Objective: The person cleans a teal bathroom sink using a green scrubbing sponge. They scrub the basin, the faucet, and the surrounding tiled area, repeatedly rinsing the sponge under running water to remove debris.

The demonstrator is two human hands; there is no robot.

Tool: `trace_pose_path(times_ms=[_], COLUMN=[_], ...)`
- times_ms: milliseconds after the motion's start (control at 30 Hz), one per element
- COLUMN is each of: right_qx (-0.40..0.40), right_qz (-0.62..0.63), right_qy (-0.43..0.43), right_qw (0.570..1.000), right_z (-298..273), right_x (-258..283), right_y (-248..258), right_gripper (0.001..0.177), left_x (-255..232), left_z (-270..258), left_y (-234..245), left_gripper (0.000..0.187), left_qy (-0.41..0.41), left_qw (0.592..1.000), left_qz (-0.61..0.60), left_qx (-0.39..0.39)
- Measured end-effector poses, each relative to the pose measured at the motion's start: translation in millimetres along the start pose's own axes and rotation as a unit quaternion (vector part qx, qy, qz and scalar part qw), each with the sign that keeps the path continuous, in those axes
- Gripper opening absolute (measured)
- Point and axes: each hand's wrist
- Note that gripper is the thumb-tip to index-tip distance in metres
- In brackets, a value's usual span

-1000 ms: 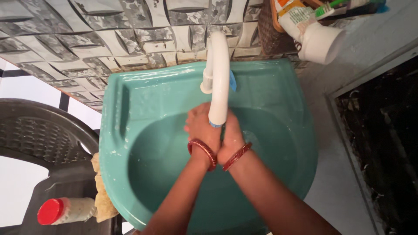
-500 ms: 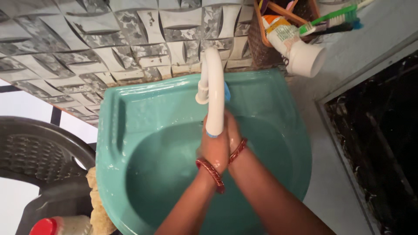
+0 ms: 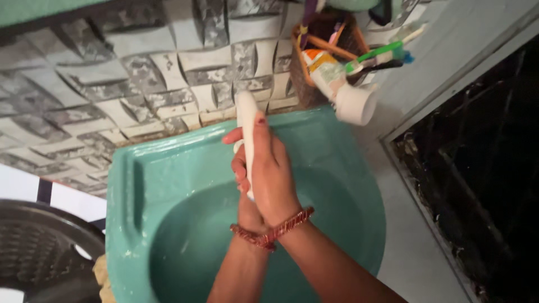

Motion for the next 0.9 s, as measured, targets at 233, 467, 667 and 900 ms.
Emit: trace_pose_path(times_ms=[233,467,667,900], right_qx=[0.184,-0.054,0.029,-0.032], right_qz=[0.259,-0.065,0.075,0.087], right_qy=[-0.242,0.207,0.153,-0.006], right_qw=[0.917,0.975,0.985,0.996], right_z=[70,-11,-6,-7], right_x=[32,-43,-79,-93], right_y=[14,0,3,7], right_gripper=[0.033,0.016,0.012,0.010], left_x=[-53,-119,-102,-82], left_z=[6,21,-5,60], left_y=[-20,-168,-234,-189], left_gripper=[0.012,0.010,0.013,0.023], left_qy=[-0.010,-0.111,-0.160,-0.251], left_qw=[0.958,0.944,0.517,0.481], left_qz=[0.063,0.298,0.791,0.730], left_qx=[-0.279,-0.090,0.284,0.416])
Point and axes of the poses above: each hand's wrist, its own z-axis towards the middle knuckle, its own y-axis out of the back of the hand, x = y × z, and after that the axes turned 9 degrees about -y, right-handed
